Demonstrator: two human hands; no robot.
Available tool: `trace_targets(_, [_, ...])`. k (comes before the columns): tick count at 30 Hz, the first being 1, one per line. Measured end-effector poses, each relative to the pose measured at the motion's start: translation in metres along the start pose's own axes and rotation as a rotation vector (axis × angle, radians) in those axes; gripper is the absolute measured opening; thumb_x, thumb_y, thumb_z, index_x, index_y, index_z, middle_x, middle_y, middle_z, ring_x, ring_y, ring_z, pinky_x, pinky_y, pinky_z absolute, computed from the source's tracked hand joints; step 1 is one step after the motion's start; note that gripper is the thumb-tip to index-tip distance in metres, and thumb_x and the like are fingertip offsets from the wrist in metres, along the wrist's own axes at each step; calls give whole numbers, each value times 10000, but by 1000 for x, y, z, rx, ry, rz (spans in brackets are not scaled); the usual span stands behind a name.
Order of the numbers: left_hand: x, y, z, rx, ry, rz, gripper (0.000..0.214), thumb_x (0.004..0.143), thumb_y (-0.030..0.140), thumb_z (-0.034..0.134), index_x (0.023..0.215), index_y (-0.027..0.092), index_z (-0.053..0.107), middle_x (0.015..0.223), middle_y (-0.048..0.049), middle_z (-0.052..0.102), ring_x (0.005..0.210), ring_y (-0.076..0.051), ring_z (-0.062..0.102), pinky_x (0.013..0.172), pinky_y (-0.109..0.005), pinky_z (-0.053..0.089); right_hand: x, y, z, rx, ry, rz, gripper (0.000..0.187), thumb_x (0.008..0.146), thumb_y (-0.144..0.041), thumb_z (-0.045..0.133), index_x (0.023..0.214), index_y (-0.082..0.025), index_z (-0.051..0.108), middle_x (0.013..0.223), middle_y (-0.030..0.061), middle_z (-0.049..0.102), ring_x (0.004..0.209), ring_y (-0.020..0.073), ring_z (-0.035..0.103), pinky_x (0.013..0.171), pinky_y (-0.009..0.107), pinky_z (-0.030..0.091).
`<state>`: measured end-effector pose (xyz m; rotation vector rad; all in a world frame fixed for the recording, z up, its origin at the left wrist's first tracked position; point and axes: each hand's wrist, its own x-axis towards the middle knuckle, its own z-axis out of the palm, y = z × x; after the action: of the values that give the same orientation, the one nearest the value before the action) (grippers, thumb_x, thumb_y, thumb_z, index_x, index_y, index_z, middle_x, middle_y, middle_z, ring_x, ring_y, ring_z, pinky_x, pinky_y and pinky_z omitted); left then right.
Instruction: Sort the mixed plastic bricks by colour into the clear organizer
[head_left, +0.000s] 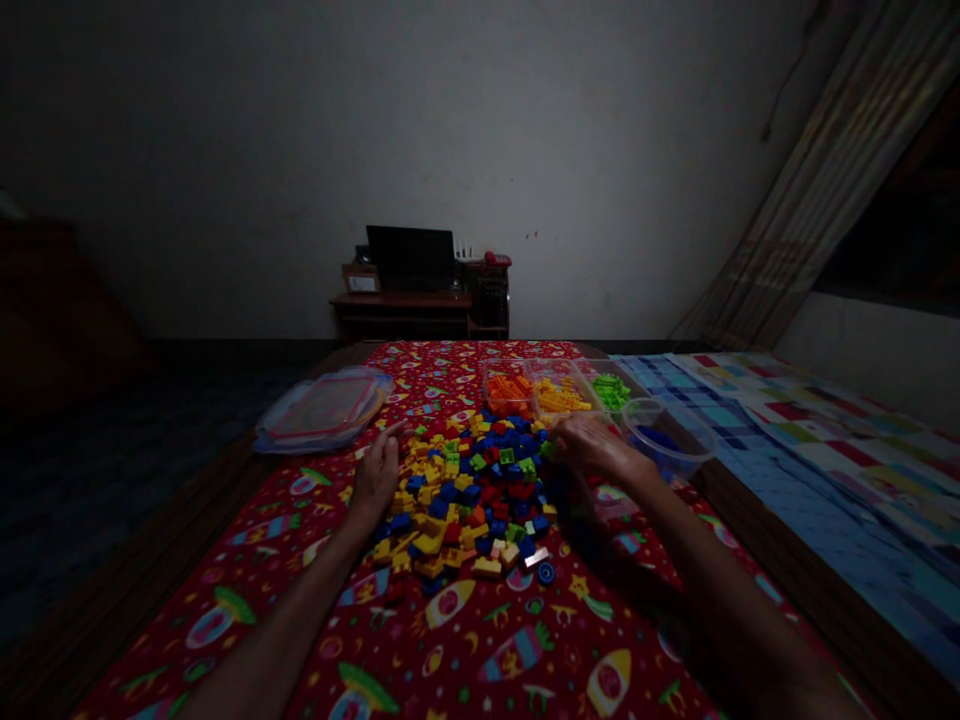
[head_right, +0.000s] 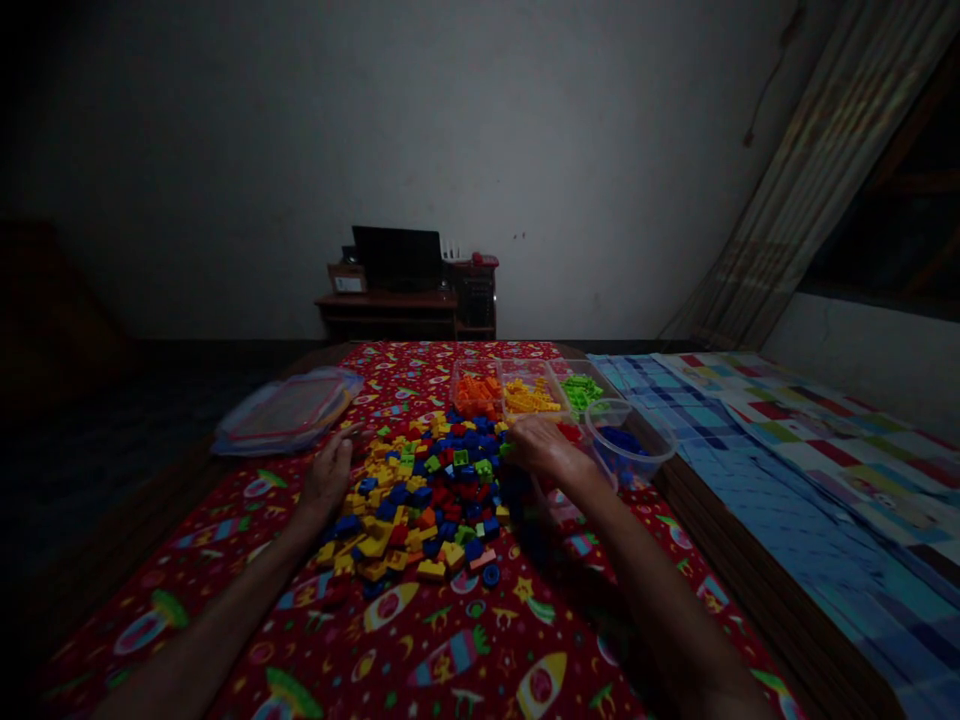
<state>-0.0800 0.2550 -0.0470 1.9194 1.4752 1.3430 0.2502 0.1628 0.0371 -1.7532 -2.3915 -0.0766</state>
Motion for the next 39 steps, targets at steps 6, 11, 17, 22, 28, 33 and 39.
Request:
trace_targets(6, [-2, -6, 4, -64, -45, -38, 449, 891, 398, 311, 1188, 168, 557, 1076, -102, 694, 1017, -246, 634, 874, -396, 501, 0, -9, 2, 143, 104, 52, 121, 781, -140, 534, 735, -144, 646, 728, 45, 619, 646, 122, 493, 592, 232, 313])
trace_targets(11, [-2, -14, 6, -101, -86, -30, 446, 896, 395, 320, 1214, 169, 536, 1083, -108, 691, 953, -237, 657, 809, -378, 528, -3, -11, -14, 661, 171, 81, 268, 818, -375, 521, 722, -146, 621, 669, 12, 588, 630, 122, 511, 586, 230, 359])
trace_targets(17, [0, 19, -1, 40, 13, 132, 323, 868, 299, 379, 1061, 182, 609, 1004, -75, 701, 944, -231, 646, 858, -383, 501, 1, -32, -4, 1146, 226, 173, 358, 661, -512, 660, 660, -156, 625, 565, -25, 537, 531, 91, 456, 514, 217, 355])
trace_targets(22, [-27, 86, 6, 86, -107, 560, 204, 892, 369, 506, 927, 206, 624, 904, -47, 673, 892, -210, 617, 827, -350, 487, 4, -64, 7, 1187, 351, 268, 302, 648, -455, 676, 639, -153, 673, 578, 3, 620, 533, 103, 504, 514, 220, 383])
trace_targets(28, [-60, 108, 21, 249, -134, 675, 209, 873, 364, 576, 1003, 204, 541, 916, -45, 635, 880, -212, 600, 763, -331, 475, 0, -85, 21, 1094, 319, 261, 227, 723, -360, 617, 669, -158, 702, 650, 16, 681, 587, 125, 578, 553, 221, 419])
trace_targets(33, [-55, 100, 19, 369, -81, 782, 130, 906, 312, 508, 878, 189, 540, 789, -37, 609, 768, -205, 577, 709, -329, 446, 0, -76, 13, 948, 416, 224, 225, 756, -349, 593, 693, -169, 712, 682, 16, 700, 634, 145, 618, 588, 230, 442])
trace_targets(39, [-46, 90, 18, 395, -197, 659, 93, 871, 278, 536, 901, 191, 545, 901, -61, 627, 858, -226, 568, 753, -355, 451, -4, -14, -28, 646, 729, 348, 230, 755, -347, 582, 724, -179, 736, 752, 50, 731, 685, 176, 653, 650, 267, 472])
